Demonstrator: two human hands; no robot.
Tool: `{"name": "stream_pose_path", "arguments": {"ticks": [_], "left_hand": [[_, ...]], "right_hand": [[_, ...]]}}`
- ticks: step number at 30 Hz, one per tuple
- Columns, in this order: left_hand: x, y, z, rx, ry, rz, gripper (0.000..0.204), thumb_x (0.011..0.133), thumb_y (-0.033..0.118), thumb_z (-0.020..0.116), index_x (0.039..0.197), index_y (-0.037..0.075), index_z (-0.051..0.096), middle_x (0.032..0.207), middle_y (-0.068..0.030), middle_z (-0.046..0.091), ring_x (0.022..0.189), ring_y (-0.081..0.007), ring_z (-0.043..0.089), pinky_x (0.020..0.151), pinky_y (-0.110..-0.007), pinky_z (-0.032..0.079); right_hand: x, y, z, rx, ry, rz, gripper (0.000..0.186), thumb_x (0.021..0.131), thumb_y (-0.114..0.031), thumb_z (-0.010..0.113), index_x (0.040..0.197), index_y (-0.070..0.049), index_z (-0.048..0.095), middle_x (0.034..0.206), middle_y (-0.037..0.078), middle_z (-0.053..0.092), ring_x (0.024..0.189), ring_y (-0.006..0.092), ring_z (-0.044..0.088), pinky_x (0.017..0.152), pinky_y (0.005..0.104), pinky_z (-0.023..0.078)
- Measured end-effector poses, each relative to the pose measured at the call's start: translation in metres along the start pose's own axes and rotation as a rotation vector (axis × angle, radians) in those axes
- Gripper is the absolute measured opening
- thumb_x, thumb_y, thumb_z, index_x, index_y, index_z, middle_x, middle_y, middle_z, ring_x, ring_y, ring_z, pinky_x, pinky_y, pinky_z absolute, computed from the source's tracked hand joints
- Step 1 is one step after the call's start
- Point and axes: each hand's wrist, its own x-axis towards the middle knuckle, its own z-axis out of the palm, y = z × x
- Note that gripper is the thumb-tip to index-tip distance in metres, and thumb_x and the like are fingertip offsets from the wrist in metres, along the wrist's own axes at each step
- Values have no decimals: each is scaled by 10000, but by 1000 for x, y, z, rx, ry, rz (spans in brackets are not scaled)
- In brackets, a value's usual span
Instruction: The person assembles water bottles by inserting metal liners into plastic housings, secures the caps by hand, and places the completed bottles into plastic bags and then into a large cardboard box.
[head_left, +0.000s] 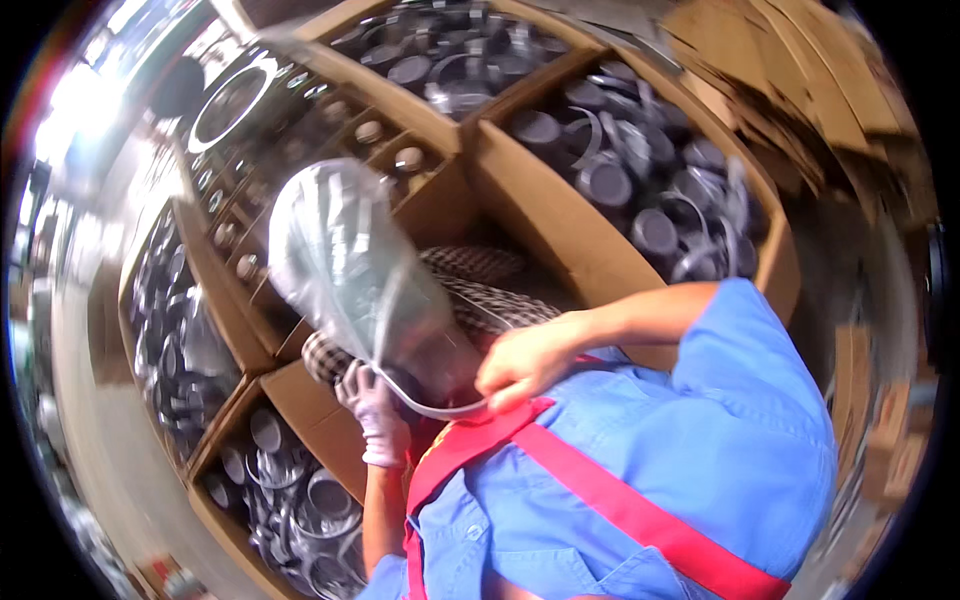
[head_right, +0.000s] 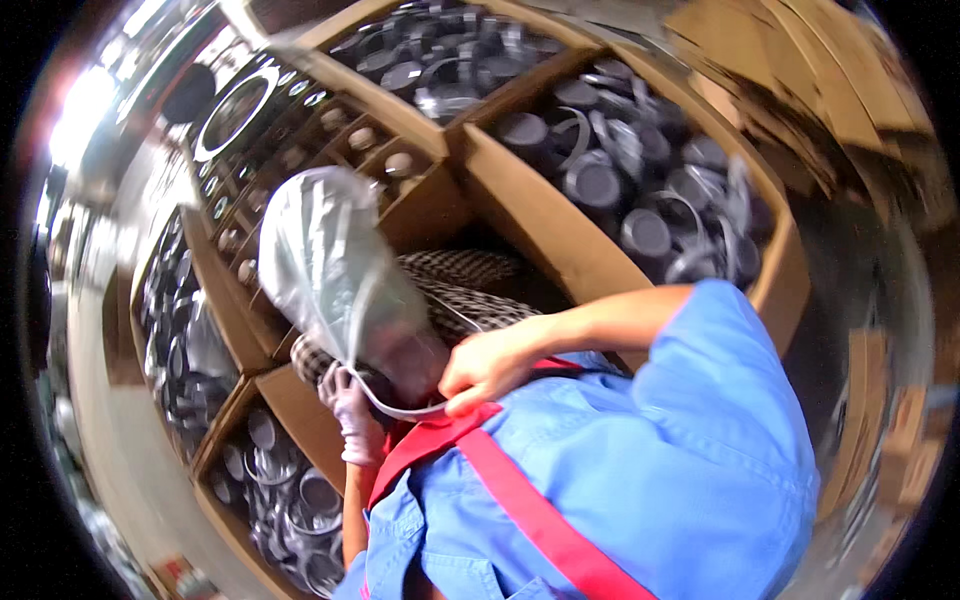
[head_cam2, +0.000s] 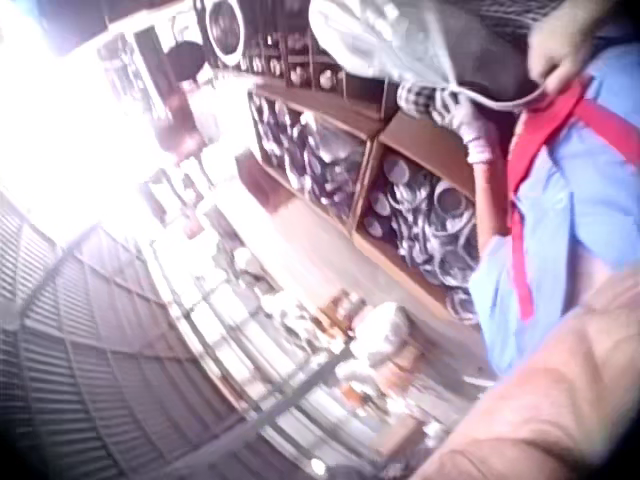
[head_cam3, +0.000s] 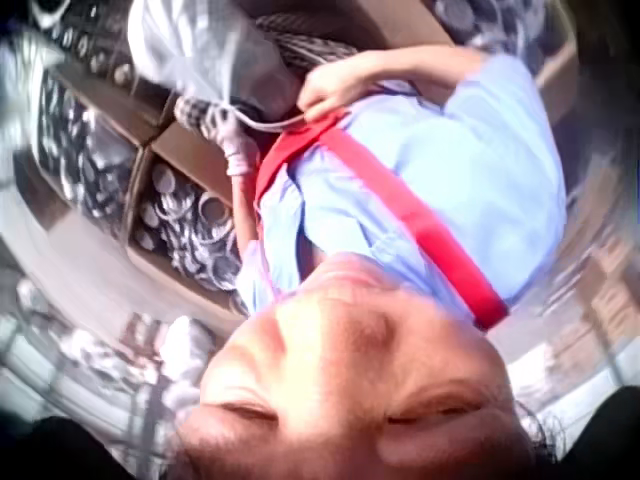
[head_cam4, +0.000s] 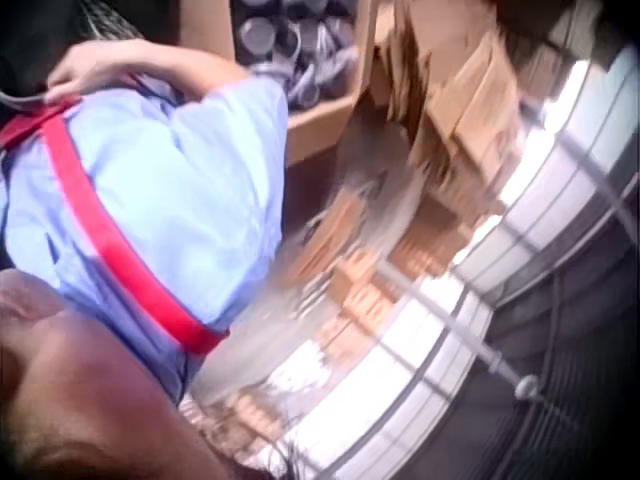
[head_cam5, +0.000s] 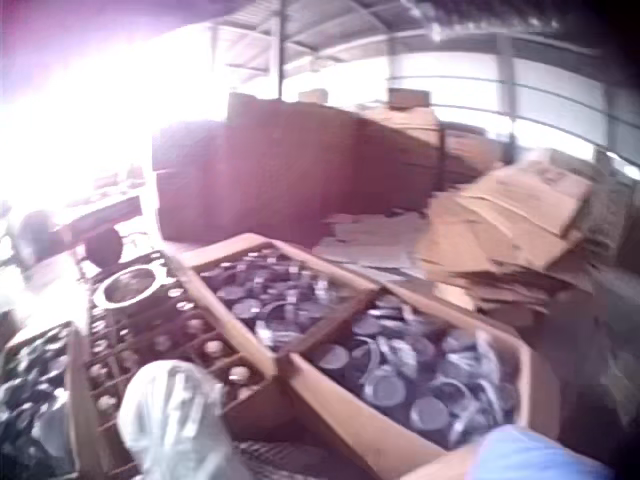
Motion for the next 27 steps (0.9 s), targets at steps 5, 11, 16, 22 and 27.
{"name": "stream_pose_path", "arguments": {"ticks": [5, 11, 16, 22, 27], "left_hand": [[61, 21, 10, -959, 270, -11, 313, 770, 25, 533, 1083, 19, 549, 1032, -92, 530, 1041, -248, 500, 924, -341, 398], [172, -18, -45, -1232, 378, -437, 137, 925, 126, 595, 808, 58, 614, 706, 46, 545, 600, -44, 480, 547, -207, 389], [159, 265, -106, -150, -184, 972, 361, 673, 161, 578, 1020, 80, 628, 941, -87, 582, 868, -285, 563, 898, -436, 423], [261, 247, -13, -745, -387, 761, 527, 693, 103, 552, 1216, 88, 485, 1137, -135, 491, 1098, -308, 462, 961, -466, 337], [345, 290, 142, 10, -339, 489, 702, 713, 4, 490, 1391, 108, 342, 1346, -202, 405, 1279, -344, 365, 1085, -474, 234]], "right_hand": [[-29, -13, 10, -399, 629, -122, 313, 830, -287, 599, 653, -33, 550, 603, 158, 572, 610, 362, 599, 552, 446, 463], [-69, -35, -12, 543, 1351, -338, 413, 970, -191, 408, 575, -73, 437, 555, 17, 487, 556, 96, 519, 721, 327, 495], [-106, -6, -9, 459, 1454, -207, 333, 985, -256, 452, 799, -26, 605, 554, -12, 484, 514, 77, 493, 545, 240, 448], [-245, -7, 4, -74, 1752, -24, 340, 923, -302, 490, 829, -5, 627, 626, 37, 540, 542, 120, 528, 534, 265, 445], [-333, -28, 47, -490, 2057, 228, 374, 871, -341, 523, 854, 12, 646, 686, 77, 586, 565, 156, 557, 526, 285, 443]]}}
